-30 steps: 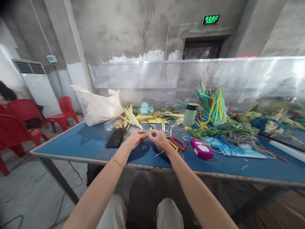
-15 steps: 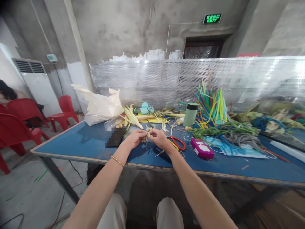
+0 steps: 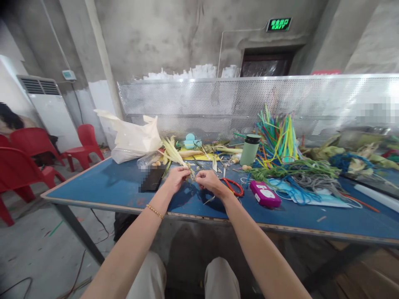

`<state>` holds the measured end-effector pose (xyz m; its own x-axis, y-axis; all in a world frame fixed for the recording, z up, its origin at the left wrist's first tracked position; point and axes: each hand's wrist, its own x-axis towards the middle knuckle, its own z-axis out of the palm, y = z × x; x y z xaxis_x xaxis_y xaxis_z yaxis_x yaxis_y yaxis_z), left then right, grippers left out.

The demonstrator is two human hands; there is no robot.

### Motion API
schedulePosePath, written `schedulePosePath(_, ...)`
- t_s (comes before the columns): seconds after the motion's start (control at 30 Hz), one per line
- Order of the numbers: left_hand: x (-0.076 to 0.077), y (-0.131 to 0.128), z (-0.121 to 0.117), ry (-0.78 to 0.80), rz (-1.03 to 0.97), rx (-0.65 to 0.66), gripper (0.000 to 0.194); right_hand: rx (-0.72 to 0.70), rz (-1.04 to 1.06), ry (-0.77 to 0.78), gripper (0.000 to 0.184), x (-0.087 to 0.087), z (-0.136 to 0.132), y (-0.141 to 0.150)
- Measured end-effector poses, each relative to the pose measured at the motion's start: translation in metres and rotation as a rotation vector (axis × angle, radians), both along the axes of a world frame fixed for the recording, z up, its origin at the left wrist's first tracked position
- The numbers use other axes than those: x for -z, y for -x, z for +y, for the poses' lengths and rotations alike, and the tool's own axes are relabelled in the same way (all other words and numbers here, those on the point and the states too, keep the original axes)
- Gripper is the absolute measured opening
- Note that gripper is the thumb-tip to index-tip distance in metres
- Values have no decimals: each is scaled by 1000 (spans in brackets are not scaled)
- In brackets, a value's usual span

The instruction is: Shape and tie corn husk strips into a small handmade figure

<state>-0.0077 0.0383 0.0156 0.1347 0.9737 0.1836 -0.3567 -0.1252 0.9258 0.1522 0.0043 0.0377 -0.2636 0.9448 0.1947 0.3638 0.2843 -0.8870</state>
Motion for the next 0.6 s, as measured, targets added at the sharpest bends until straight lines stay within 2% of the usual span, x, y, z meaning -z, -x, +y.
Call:
schedulePosePath(0.2,-1,0,0,10,-23,22,16,35,21,-10,8,-1,-1,0)
schedulePosePath(0.33,-1,0,0,-14,42,4,13,127,40,-18,19,-4,-2,0)
schedulePosePath(0.5,1,-1,-1,-42,86,-11,16,80,-31,-107,26,0,2,0)
schedulePosePath(0.6,1,-3,-2,-5,66,38,18,72,-56,-176,29,4,5,-2)
